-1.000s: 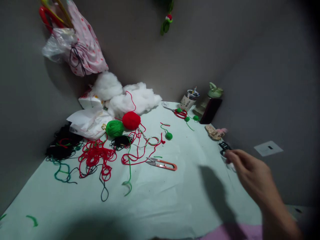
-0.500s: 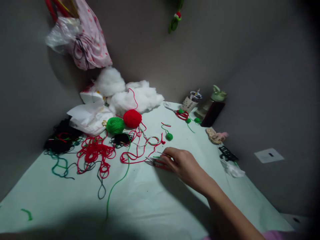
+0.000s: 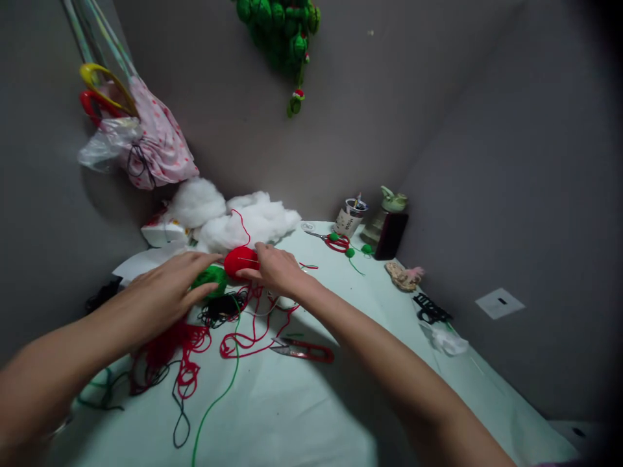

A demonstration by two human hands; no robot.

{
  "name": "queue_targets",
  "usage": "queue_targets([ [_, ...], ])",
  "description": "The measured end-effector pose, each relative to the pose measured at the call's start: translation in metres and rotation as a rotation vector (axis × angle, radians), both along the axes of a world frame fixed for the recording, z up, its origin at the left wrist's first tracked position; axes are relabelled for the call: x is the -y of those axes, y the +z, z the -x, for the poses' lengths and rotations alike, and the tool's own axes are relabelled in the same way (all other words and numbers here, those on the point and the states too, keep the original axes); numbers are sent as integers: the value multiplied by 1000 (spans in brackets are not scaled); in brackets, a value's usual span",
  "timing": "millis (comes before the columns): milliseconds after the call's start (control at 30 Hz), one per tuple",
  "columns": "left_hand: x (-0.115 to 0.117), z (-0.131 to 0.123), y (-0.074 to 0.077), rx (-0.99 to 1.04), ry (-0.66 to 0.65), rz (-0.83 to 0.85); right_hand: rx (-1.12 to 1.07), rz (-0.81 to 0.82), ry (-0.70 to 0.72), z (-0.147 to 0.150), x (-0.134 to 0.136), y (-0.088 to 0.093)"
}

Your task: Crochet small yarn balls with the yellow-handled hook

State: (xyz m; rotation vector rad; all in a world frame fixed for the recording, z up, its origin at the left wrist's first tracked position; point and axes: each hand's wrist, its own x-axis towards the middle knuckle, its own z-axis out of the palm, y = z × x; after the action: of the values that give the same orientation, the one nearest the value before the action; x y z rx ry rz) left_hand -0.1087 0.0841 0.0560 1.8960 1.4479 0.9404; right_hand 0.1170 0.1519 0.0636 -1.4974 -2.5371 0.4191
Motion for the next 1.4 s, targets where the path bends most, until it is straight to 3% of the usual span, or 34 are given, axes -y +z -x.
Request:
queue_targets([
  [67,-13,9,-13,-356,42,-6,9,-7,-10,21,-10,-8],
  [200,-27,15,-31,-473,31,30,-13,20,-7,34,-12,-10],
  [267,-25,17,-25,-476,17,9,-59,43,-4,21,-7,0],
  [333,-21,20,-9,-435,48,-45,-121,92,0,-4,-6,15],
  [433,-14,25,27,-307,205,-165,-233,143,-33,-50,-17,38],
  [467,-13,24,38,-174,284,-188,-328,159,-132,-64,-25,43],
  [533,-15,17,54,152,263,-148,-369,108,-234,-89,-45,48],
  [567,-18,11,58,359,177,-107,-380,74,-279,-98,-56,47],
  [633,-29,-6,59,682,-10,63,-387,-3,-380,-109,-78,40],
  [767,-60,-47,42,761,-108,211,-319,-44,-523,-112,-104,11],
  [900,-84,-77,26,808,-160,306,-310,-5,-478,-107,-108,-4],
  [1033,-96,-90,21,828,-189,360,-416,-44,-353,-99,-95,13],
  [1167,-102,-96,20,816,-228,406,-506,43,-77,-75,-69,32],
  [1233,-102,-95,19,810,-240,422,-590,40,131,-61,-60,37],
  [1267,-101,-93,19,806,-245,429,-592,24,167,-57,-58,37],
  [1333,-94,-86,20,796,-258,444,-578,-40,121,-54,-64,37],
  [1400,-80,-73,22,774,-272,457,-574,-116,-25,-63,-80,36],
])
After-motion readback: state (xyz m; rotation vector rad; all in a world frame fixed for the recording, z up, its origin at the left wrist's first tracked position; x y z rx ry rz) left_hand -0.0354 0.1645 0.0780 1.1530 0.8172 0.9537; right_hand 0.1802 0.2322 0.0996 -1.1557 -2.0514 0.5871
